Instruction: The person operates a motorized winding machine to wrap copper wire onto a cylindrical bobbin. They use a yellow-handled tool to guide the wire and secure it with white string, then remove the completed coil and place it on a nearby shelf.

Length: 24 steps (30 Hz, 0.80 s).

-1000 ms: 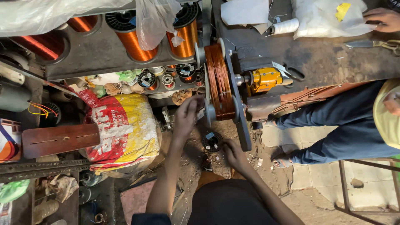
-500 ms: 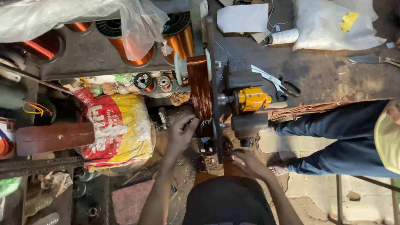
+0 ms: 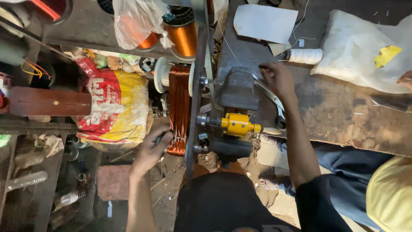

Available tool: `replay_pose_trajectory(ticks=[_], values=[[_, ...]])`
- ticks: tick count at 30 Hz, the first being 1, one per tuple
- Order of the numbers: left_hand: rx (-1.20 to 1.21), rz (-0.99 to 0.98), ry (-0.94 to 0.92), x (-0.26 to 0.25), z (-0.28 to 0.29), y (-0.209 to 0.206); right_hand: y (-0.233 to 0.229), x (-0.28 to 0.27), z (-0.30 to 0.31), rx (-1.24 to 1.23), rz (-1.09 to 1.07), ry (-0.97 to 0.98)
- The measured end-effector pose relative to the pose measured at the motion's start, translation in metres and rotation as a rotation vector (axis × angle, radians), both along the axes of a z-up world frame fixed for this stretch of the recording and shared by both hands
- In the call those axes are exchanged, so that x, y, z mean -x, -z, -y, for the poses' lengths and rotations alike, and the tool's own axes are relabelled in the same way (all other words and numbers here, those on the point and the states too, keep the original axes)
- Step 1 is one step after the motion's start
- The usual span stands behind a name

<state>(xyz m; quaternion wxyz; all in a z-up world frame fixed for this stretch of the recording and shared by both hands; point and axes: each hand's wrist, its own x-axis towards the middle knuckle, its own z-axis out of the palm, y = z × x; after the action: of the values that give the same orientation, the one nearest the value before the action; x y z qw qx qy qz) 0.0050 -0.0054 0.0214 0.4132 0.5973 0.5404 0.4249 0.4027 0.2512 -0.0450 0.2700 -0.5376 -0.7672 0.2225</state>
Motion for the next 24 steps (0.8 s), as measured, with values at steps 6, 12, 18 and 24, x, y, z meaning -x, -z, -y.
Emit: replay_pose_trajectory(ticks=[6,12,18,24], values=[[0.185,0.067,-0.118,-0.009,0.001,-0.008,0.014,0.025,-0.090,-0.039,0.109,-0.482],[0.046,0.024,-0.040,-0.005,0.001,-0.006,0.020,0.039,-0.128,0.060,0.366,-0.266],[0.078,-0.013,-0.110,-0.011,-0.007,-0.013,0.067,0.088,-0.142,-0.095,0.398,-0.224],[-0.044,0.012,-0.064,-0.008,0.001,-0.003,0.068,0.069,-0.137,0.254,-0.064,-0.115]])
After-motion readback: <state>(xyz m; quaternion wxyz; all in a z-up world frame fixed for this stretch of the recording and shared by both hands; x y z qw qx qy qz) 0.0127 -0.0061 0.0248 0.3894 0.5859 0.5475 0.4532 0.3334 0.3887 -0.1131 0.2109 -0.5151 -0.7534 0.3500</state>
